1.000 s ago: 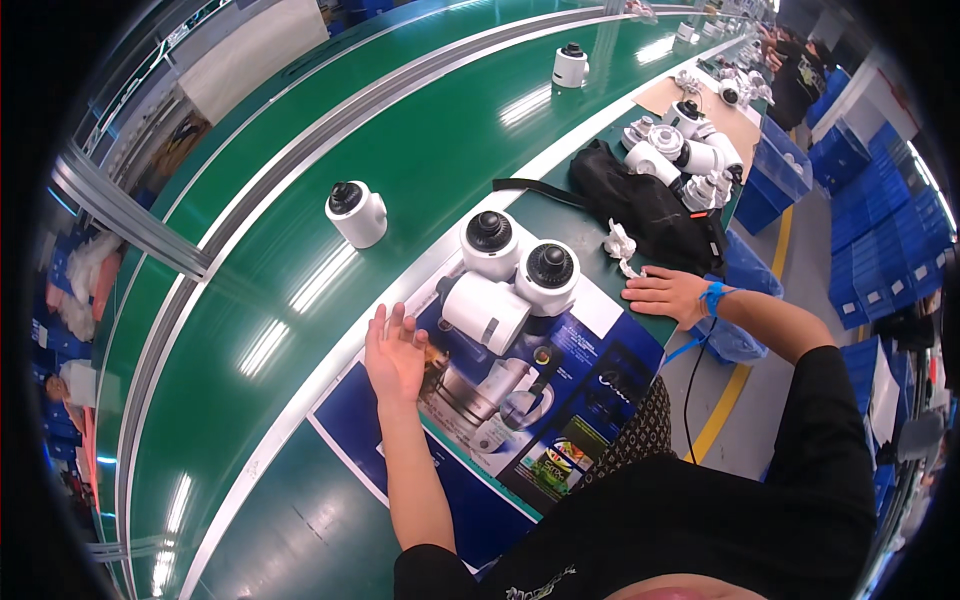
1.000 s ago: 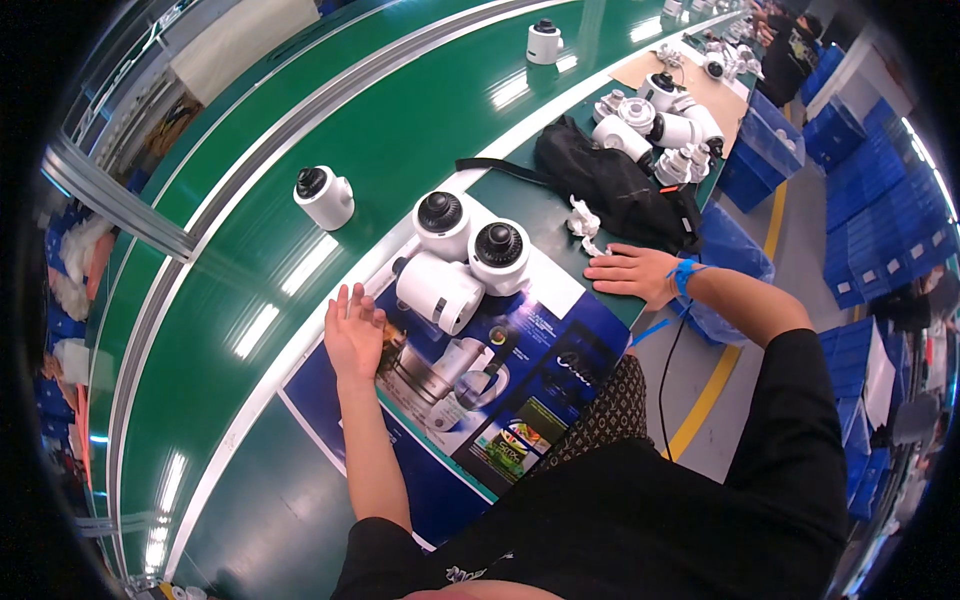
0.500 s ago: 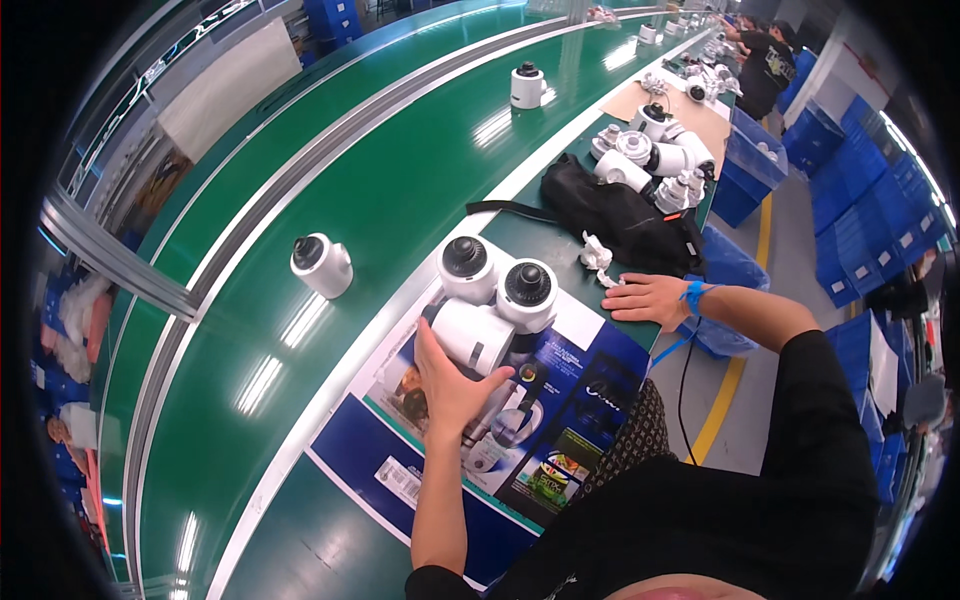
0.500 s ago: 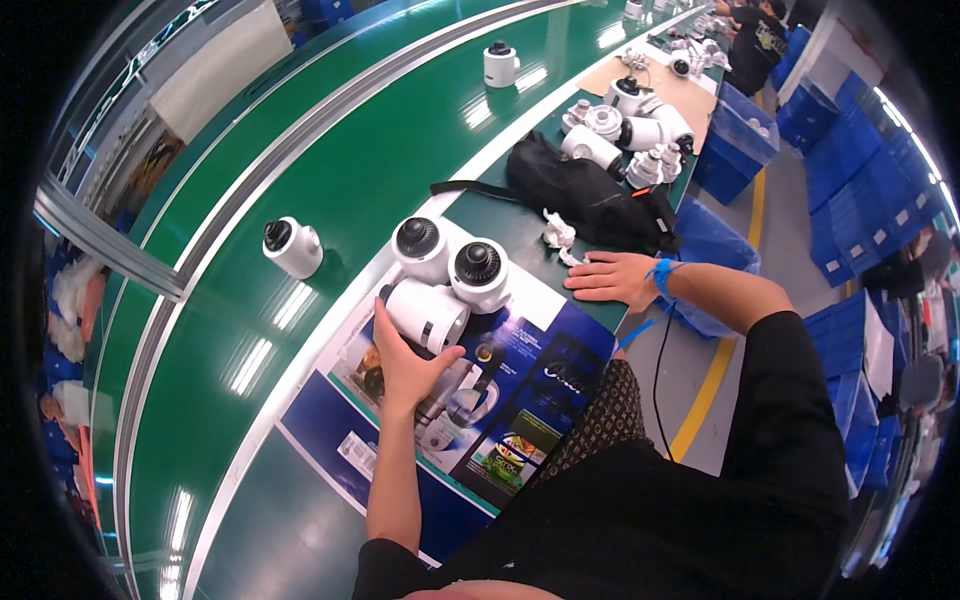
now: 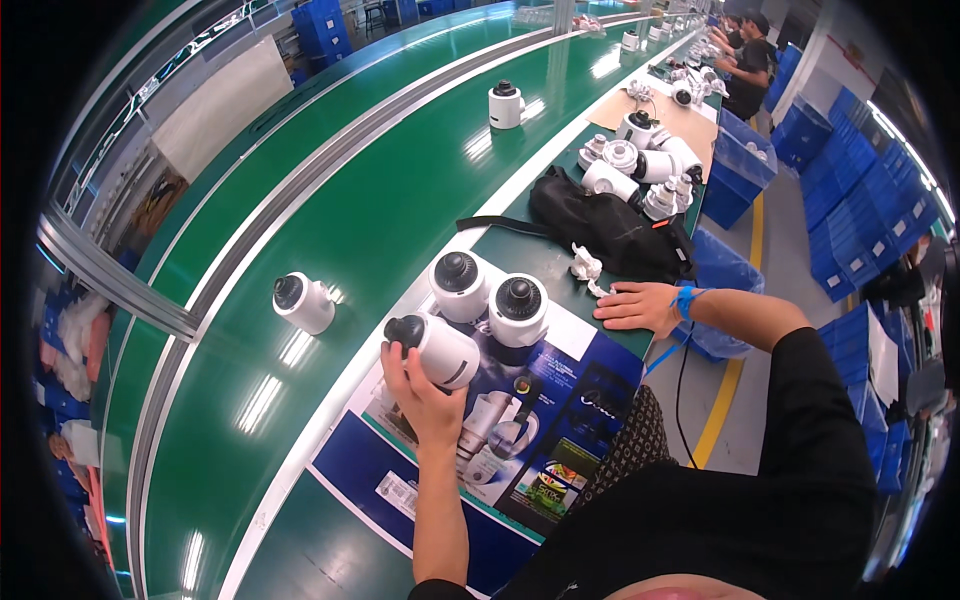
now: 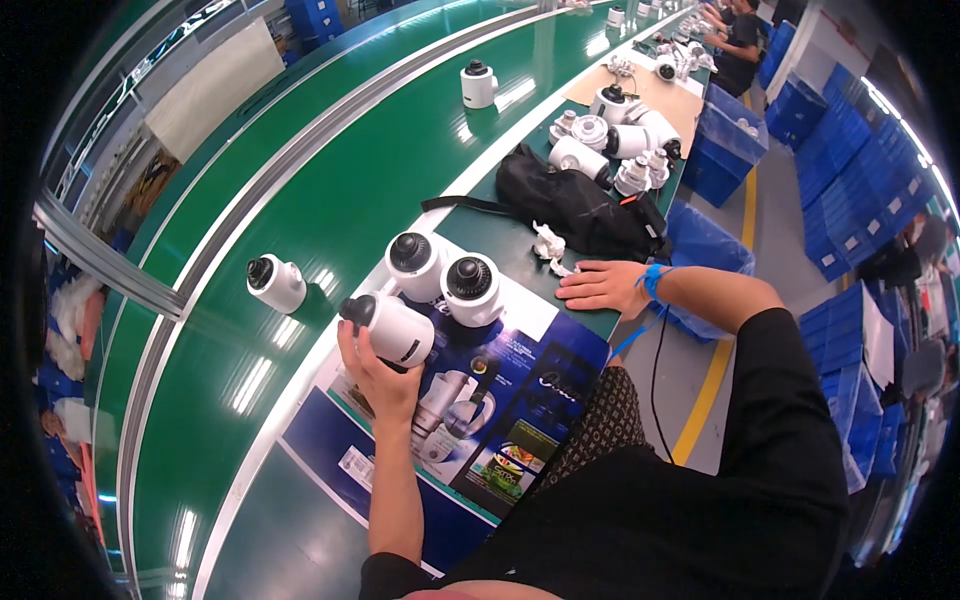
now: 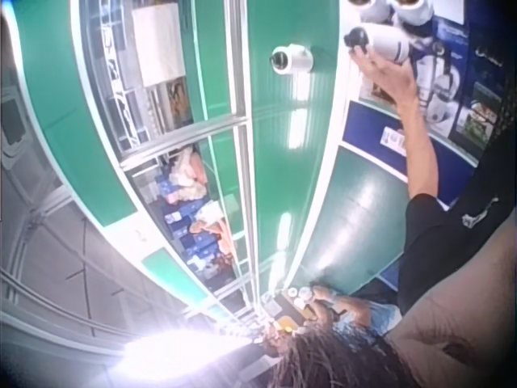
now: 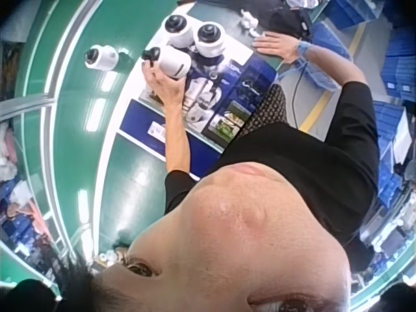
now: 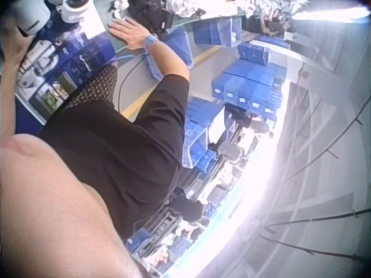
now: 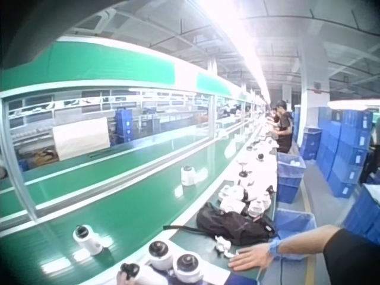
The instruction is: The person places cylindrical components onto a sheet on the workbench, then picks up a plastic housing and an internal circuit board assembly and fits the board into the housing by hand.
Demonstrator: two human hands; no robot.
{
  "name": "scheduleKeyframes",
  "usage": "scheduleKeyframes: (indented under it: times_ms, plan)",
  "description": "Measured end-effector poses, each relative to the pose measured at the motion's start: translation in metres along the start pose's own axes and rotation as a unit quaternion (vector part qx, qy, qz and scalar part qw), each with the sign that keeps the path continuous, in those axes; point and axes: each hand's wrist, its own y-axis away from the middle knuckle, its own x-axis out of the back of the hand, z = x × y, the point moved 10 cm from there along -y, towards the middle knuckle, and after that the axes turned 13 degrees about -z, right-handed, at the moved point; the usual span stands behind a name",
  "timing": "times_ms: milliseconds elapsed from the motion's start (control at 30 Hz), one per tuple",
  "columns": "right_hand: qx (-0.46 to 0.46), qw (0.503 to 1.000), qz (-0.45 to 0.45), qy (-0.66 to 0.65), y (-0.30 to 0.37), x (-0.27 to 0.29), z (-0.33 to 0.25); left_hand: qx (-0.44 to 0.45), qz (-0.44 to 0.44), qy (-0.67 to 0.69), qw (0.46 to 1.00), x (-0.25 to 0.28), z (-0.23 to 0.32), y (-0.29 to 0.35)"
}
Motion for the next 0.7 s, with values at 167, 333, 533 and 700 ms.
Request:
scheduleKeyframes:
  times_ms: [167,333,533,700]
  plan:
    - [-0.004,1.000,-0.006,0.006,0.001,-0.004,0.001,-0.067,-0.088,-0.044,0.993,-0.016,0.021,0.002]
    - [-0.002,1.000,0.019,-0.001,0.000,0.004,-0.002,-0.063,-0.131,0.065,0.987,-0.024,0.020,-0.001]
    - [-0.001,1.000,0.016,-0.002,-0.002,0.004,-0.002,0.022,-0.038,0.075,0.996,-0.015,-0.011,0.008]
    - [-0.004,1.000,-0.002,0.015,0.001,-0.002,0.000,0.168,-0.091,0.143,0.971,-0.031,-0.040,0.014]
